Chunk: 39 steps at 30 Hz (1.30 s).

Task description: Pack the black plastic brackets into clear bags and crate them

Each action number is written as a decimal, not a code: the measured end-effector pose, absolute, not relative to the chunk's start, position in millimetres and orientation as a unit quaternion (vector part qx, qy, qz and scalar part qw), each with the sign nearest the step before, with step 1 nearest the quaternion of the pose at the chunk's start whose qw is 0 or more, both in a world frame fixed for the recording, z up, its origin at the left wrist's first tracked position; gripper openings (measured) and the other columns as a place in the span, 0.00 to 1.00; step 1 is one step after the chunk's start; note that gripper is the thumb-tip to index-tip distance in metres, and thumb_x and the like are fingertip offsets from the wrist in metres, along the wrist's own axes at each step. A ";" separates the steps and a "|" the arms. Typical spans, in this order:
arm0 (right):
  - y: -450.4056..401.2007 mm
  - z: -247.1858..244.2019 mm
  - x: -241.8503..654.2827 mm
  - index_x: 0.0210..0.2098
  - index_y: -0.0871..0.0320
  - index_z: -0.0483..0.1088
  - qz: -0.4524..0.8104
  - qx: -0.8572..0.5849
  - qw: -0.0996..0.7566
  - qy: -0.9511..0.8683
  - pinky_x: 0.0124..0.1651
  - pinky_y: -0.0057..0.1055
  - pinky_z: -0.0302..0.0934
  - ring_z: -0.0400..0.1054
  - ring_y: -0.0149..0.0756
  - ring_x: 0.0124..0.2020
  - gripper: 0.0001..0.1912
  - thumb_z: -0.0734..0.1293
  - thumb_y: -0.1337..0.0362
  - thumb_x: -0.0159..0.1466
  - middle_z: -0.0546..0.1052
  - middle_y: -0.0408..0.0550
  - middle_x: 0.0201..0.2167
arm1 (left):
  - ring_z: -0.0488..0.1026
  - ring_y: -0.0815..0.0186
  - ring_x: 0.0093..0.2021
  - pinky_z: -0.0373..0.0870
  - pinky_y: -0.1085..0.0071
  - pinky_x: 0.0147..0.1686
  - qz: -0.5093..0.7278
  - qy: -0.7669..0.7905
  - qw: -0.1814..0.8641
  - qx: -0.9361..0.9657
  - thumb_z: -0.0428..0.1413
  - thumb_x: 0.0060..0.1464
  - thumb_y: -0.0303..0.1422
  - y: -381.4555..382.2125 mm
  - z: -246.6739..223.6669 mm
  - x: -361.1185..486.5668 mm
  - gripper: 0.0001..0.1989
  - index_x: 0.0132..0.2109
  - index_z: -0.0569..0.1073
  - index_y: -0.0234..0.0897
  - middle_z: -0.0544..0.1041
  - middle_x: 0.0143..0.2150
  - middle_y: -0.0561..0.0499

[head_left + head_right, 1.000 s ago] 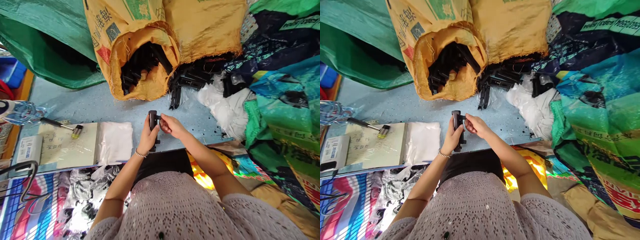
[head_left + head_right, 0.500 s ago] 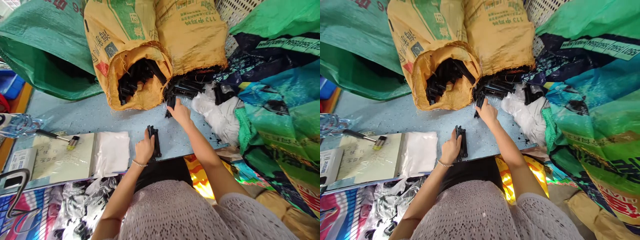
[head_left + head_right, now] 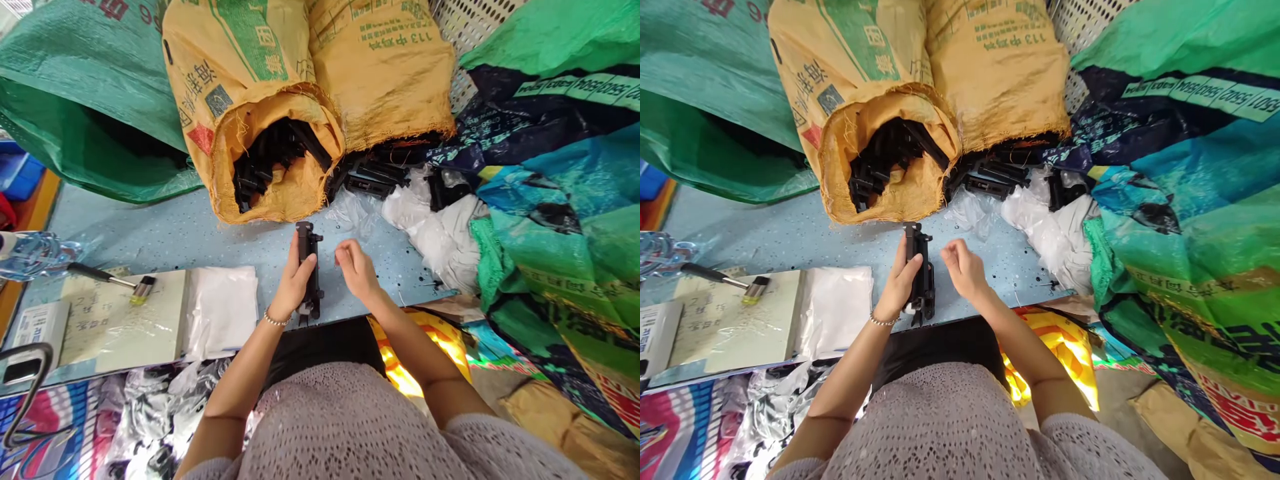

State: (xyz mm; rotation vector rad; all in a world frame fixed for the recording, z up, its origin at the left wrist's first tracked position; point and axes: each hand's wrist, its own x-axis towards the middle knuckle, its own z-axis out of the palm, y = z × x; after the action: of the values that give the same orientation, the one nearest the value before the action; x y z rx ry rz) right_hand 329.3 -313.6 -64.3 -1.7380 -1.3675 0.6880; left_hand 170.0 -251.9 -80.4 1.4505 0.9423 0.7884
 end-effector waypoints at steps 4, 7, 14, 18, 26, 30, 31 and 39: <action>-274.2 -62.6 342.6 0.31 0.52 0.61 0.198 -0.687 0.372 -0.592 0.44 0.37 0.60 0.68 0.43 0.36 0.26 0.49 0.42 0.74 0.72 0.50 0.31 | 0.61 0.52 0.73 0.62 0.54 0.71 0.311 0.372 0.581 0.653 0.53 0.67 0.48 -261.2 -74.8 160.9 0.35 0.74 0.55 0.44 0.66 0.71 0.44; -274.9 -67.3 330.1 0.28 0.52 0.59 0.285 -0.650 0.354 -0.609 0.40 0.34 0.59 0.66 0.39 0.31 0.29 0.45 0.42 0.75 0.69 0.46 0.26 | 0.56 0.52 0.75 0.54 0.55 0.74 0.335 0.410 0.554 0.642 0.51 0.68 0.46 -256.6 -73.2 153.5 0.34 0.75 0.55 0.42 0.60 0.75 0.44; -329.2 -85.5 279.9 0.29 0.53 0.65 0.405 -0.623 0.278 -0.609 0.36 0.33 0.59 0.69 0.38 0.29 0.24 0.54 0.49 0.76 0.74 0.46 0.26 | 0.72 0.53 0.63 0.66 0.58 0.65 0.344 0.498 0.453 0.654 0.49 0.68 0.49 -238.9 -80.5 128.7 0.32 0.70 0.62 0.36 0.74 0.63 0.39; -275.6 -79.9 344.7 0.34 0.54 0.69 0.344 -0.670 0.279 -0.595 0.38 0.33 0.61 0.69 0.38 0.30 0.22 0.54 0.50 0.76 0.75 0.45 0.28 | 0.81 0.48 0.44 0.75 0.54 0.47 0.181 0.613 0.355 0.682 0.44 0.69 0.46 -245.3 -89.9 111.8 0.31 0.70 0.62 0.31 0.82 0.44 0.36; -171.9 -75.1 501.1 0.57 0.71 0.71 0.014 -0.832 0.105 -0.545 0.61 0.59 0.54 0.61 0.66 0.61 0.23 0.64 0.71 0.64 0.71 0.73 0.59 | 0.80 0.49 0.35 0.76 0.54 0.39 0.031 0.617 0.218 0.755 0.45 0.70 0.46 -273.4 -100.6 113.2 0.30 0.69 0.66 0.32 0.80 0.35 0.38; -218.3 -70.6 479.8 0.55 0.64 0.73 0.037 -0.815 0.292 -0.498 0.58 0.52 0.61 0.66 0.60 0.57 0.22 0.65 0.62 0.64 0.75 0.63 0.54 | 0.77 0.54 0.44 0.75 0.56 0.48 0.220 0.534 0.268 0.771 0.47 0.69 0.45 -262.8 -92.6 110.4 0.27 0.65 0.70 0.32 0.78 0.42 0.39; -234.9 -69.9 462.5 0.54 0.62 0.73 0.090 -0.798 0.360 -0.475 0.55 0.49 0.64 0.69 0.56 0.54 0.21 0.63 0.59 0.66 0.77 0.60 0.50 | 0.76 0.55 0.47 0.74 0.56 0.51 0.264 0.499 0.310 0.765 0.48 0.69 0.47 -260.0 -89.1 114.4 0.27 0.65 0.70 0.34 0.78 0.44 0.40; -319.1 -51.7 321.9 0.31 0.55 0.69 0.453 -0.580 0.391 -0.553 0.41 0.36 0.65 0.70 0.40 0.34 0.27 0.54 0.44 0.73 0.75 0.48 0.30 | 0.74 0.58 0.56 0.70 0.61 0.59 0.366 0.373 0.632 0.571 0.52 0.67 0.51 -261.8 -56.5 158.3 0.37 0.75 0.52 0.45 0.75 0.60 0.43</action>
State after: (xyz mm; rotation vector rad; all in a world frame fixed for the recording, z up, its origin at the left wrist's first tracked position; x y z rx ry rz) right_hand 321.9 -319.1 -51.7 -1.4720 -1.4035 1.1514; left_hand 158.3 -261.8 -56.5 1.3067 0.8544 0.8383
